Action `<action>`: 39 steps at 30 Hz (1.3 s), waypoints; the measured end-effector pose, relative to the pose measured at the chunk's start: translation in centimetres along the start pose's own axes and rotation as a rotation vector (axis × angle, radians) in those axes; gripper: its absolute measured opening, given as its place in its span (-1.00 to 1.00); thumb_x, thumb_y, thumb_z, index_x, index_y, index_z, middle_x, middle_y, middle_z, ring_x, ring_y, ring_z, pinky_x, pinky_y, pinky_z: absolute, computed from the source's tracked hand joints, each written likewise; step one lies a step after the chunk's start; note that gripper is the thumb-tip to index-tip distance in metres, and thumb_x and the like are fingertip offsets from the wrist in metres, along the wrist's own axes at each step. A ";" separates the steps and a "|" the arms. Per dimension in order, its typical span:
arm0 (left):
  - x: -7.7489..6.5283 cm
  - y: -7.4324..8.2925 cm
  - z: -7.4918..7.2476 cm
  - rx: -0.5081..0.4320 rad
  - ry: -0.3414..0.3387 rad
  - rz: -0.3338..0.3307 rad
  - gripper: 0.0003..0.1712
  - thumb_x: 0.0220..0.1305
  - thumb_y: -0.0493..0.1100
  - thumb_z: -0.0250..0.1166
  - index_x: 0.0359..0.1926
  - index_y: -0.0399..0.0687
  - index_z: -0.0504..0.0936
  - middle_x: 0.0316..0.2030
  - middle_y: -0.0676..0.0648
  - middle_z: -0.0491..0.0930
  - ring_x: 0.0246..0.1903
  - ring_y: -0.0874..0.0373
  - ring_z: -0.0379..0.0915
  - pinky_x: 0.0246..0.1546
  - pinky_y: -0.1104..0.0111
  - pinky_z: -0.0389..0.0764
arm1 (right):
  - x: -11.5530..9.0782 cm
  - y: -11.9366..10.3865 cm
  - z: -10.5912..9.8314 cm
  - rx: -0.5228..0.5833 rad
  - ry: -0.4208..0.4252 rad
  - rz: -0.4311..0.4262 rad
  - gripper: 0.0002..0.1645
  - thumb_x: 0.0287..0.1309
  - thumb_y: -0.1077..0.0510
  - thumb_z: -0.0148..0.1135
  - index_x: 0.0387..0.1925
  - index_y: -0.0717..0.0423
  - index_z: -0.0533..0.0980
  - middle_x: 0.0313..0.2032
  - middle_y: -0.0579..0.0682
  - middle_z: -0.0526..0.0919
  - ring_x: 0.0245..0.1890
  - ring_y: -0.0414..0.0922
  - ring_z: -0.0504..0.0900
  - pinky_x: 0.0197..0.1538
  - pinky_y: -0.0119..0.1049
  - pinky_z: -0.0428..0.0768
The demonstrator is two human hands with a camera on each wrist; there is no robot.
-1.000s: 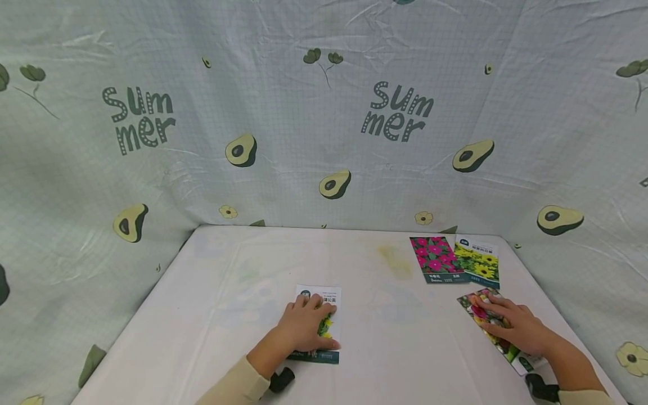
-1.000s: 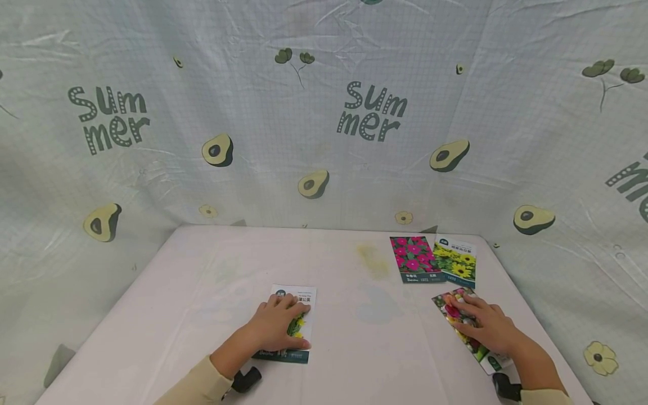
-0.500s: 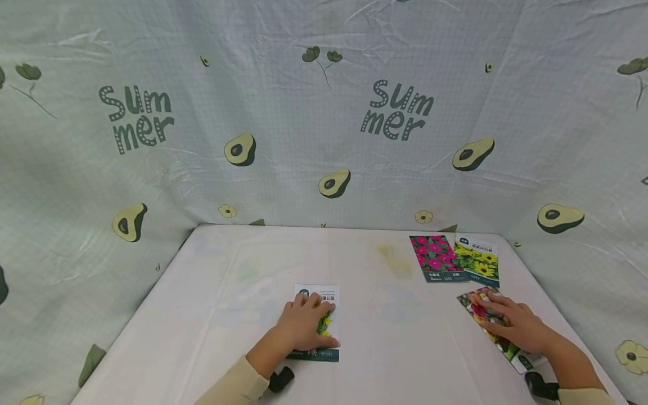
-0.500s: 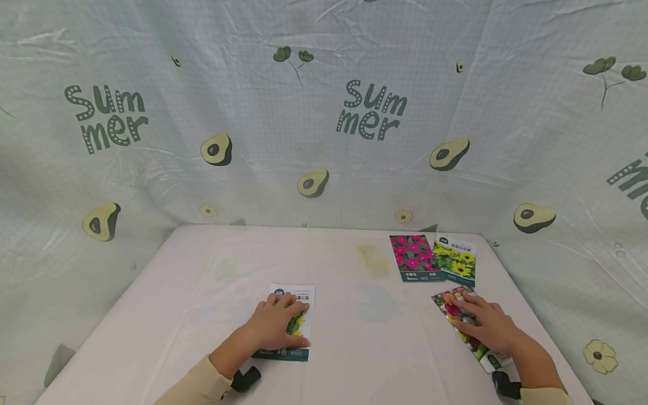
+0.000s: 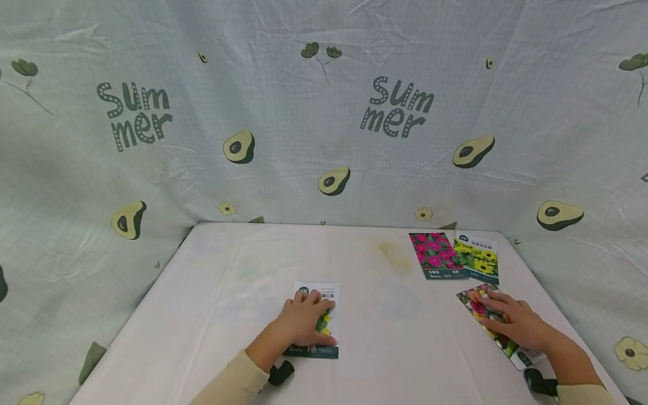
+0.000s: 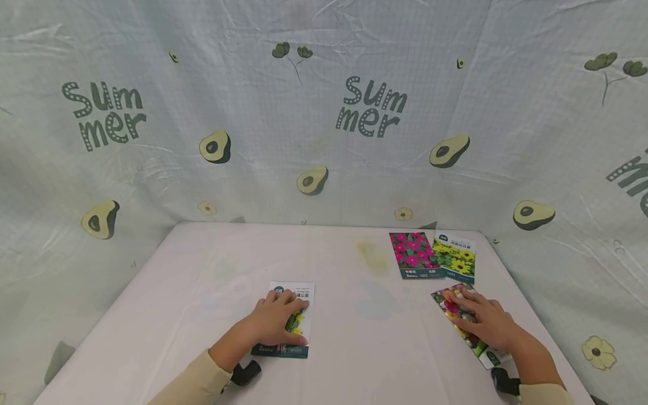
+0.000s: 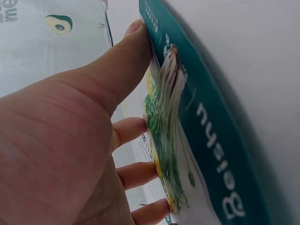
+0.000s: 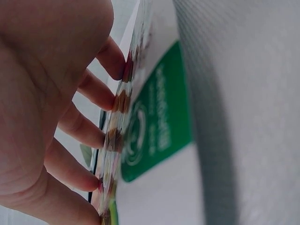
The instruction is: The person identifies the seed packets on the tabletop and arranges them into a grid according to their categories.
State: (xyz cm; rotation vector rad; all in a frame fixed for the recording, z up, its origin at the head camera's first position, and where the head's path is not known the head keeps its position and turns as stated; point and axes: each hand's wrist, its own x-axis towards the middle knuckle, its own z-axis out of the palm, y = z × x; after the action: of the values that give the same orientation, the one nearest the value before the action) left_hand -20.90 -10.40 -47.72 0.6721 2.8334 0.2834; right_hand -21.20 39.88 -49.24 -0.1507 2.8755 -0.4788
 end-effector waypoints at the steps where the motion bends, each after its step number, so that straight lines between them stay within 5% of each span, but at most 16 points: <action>1: 0.0 0.0 0.0 0.001 -0.003 -0.002 -0.03 0.06 0.48 0.43 0.44 0.23 0.44 0.30 -0.07 0.37 0.25 -0.19 0.25 0.05 -0.05 0.38 | 0.0 0.0 0.0 -0.003 0.001 -0.001 -0.04 0.30 -0.34 0.24 0.46 0.20 0.32 0.42 0.47 0.14 0.23 0.50 0.20 0.05 0.53 0.39; 39: -0.4 -0.2 -0.1 -0.013 0.024 0.019 -0.04 0.05 0.47 0.44 0.42 0.23 0.46 0.29 -0.09 0.37 0.28 -0.20 0.24 0.08 -0.05 0.35 | 0.0 -1.9 0.1 -0.088 -0.021 0.009 0.03 0.26 -0.46 0.18 0.54 0.02 0.23 0.41 0.52 0.15 0.27 0.59 0.17 0.09 0.53 0.39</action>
State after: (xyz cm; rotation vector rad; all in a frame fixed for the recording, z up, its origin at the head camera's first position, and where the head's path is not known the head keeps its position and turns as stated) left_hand -20.65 -10.76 -47.61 0.6973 2.8463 0.3150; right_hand -21.07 38.07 -48.73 -0.1556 2.8767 -0.3468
